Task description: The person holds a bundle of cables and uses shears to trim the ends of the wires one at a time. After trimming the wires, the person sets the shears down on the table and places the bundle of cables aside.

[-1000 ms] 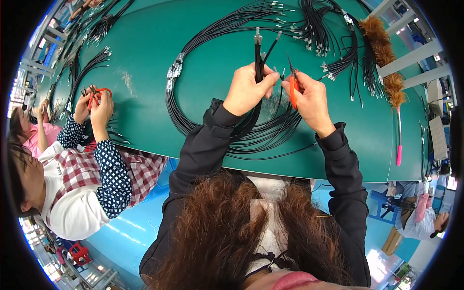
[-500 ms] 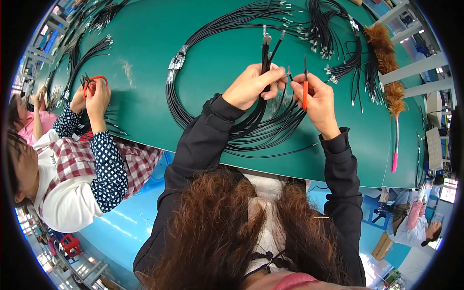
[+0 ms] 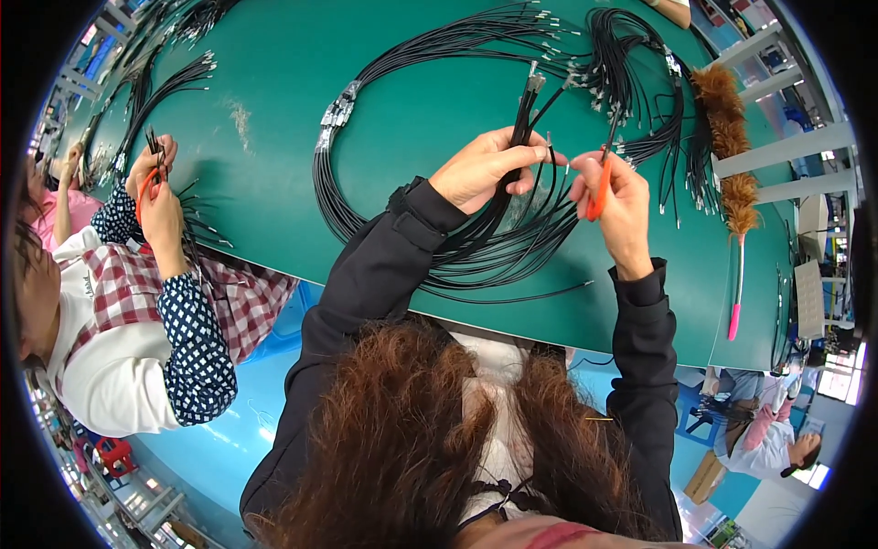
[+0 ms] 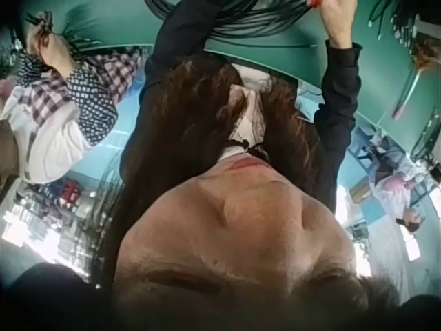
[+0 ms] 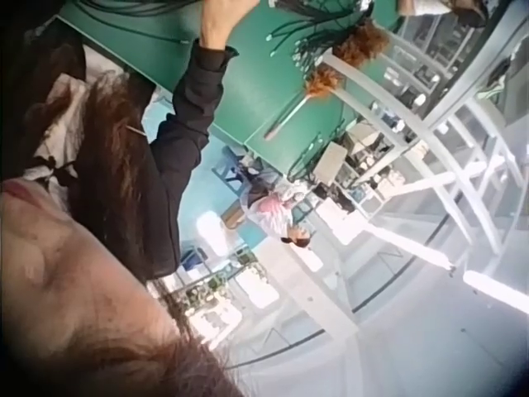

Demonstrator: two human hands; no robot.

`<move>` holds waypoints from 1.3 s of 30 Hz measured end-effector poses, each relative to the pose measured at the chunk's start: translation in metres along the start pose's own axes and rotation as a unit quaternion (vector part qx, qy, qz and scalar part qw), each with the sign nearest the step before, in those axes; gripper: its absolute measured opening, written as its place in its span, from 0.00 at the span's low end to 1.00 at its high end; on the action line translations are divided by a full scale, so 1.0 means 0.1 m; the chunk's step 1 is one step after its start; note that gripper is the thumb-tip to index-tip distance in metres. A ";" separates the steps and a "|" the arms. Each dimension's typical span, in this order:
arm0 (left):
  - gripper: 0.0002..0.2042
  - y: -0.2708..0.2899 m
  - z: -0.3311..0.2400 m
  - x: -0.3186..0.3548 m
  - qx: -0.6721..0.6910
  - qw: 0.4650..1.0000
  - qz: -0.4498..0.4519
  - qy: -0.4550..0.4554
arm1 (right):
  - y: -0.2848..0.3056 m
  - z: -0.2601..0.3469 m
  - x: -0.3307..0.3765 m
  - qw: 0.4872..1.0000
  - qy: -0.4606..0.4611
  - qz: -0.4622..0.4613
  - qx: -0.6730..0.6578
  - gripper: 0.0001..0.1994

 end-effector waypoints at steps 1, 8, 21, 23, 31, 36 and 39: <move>0.07 -0.01 -0.01 0.00 0.002 1.000 0.000 -0.003 | 0.04 0.03 0.02 1.000 0.001 0.001 0.003 0.12; 0.07 -0.01 -0.03 -0.01 -0.019 1.000 0.007 -0.005 | -0.14 -0.16 0.29 0.965 -0.213 0.153 -0.013 0.26; 0.06 0.00 -0.02 -0.01 -0.027 1.000 0.002 -0.015 | -0.17 -0.21 0.22 0.950 -0.229 0.206 0.040 0.26; 0.06 0.00 -0.01 -0.01 -0.022 1.000 0.003 -0.013 | -0.18 -0.20 0.19 0.950 -0.218 0.212 0.063 0.26; 0.06 0.01 -0.01 -0.01 -0.018 1.000 0.003 -0.006 | -0.13 -0.21 0.08 0.947 -0.215 0.228 0.077 0.23; 0.06 -0.01 -0.02 -0.01 -0.017 1.000 0.003 -0.003 | -0.12 -0.21 0.07 0.946 -0.217 0.234 0.063 0.23; 0.05 0.00 -0.01 -0.02 -0.018 1.000 0.002 -0.004 | -0.15 -0.20 0.07 0.945 -0.214 0.246 0.038 0.23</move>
Point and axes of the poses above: each hand's wrist, its own x-axis away from the middle knuckle, its own y-axis out of the back of the hand, z = x × y, the point moved 9 cm from there along -x, towards the middle knuckle, and after that the axes turned 14 degrees about -x, right-handed, at the moved point
